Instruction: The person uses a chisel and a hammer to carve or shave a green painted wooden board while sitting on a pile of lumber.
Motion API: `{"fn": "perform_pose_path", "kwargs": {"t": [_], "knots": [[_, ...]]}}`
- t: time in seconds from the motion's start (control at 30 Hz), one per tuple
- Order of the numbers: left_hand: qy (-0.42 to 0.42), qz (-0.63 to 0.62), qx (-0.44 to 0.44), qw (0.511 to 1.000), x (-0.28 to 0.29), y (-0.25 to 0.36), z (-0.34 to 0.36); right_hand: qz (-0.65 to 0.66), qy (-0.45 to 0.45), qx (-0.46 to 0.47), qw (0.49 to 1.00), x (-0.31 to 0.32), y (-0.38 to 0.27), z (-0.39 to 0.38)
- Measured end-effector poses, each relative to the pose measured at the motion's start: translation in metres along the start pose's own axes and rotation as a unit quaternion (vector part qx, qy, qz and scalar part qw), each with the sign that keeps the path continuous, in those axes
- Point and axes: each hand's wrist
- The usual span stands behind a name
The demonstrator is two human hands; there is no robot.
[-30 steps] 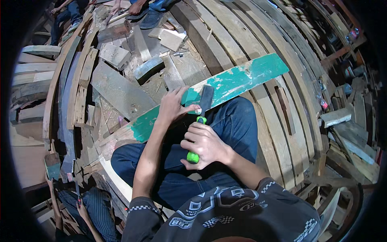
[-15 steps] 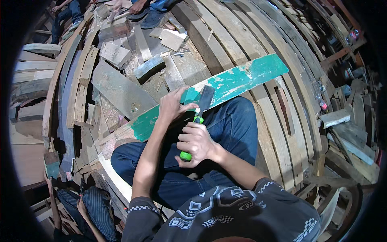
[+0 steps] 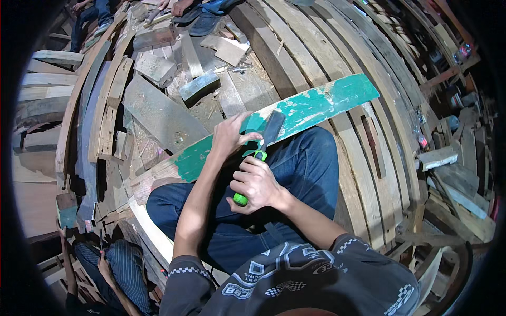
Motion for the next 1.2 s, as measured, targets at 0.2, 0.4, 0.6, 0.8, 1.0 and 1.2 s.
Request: {"fn": "perform_pose_path", "kwargs": {"t": [0.2, 0.4, 0.6, 0.8, 1.0, 1.2], "knots": [[0.011, -0.025, 0.007, 1.0, -0.002, 0.003, 0.001, -0.006, 0.0, -0.015, 1.0, 0.003, 0.003, 0.0], [-0.012, 0.002, 0.015, 1.0, 0.002, 0.004, 0.002, 0.013, -0.024, -0.009, 1.0, 0.013, 0.001, -0.002], [0.01, -0.015, -0.003, 1.0, 0.0, 0.009, 0.002, -0.018, 0.025, -0.013, 0.999, 0.011, 0.003, 0.001], [0.04, -0.018, -0.017, 0.999, 0.0, 0.008, 0.0, -0.001, 0.015, 0.015, 1.0, 0.02, 0.007, -0.003], [0.007, -0.017, -0.049, 0.999, 0.007, 0.01, 0.0, 0.022, 0.051, 0.004, 0.998, 0.011, -0.003, -0.003], [0.023, -0.034, -0.034, 0.999, 0.003, 0.011, 0.0, 0.012, 0.052, 0.012, 0.999, 0.014, 0.002, -0.001]]}}
Point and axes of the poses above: each hand's wrist, its own z-axis towards the middle knuckle, its own x-axis out of the back of the hand, y = z × x, and after that the axes turned 14 degrees about x, right-handed
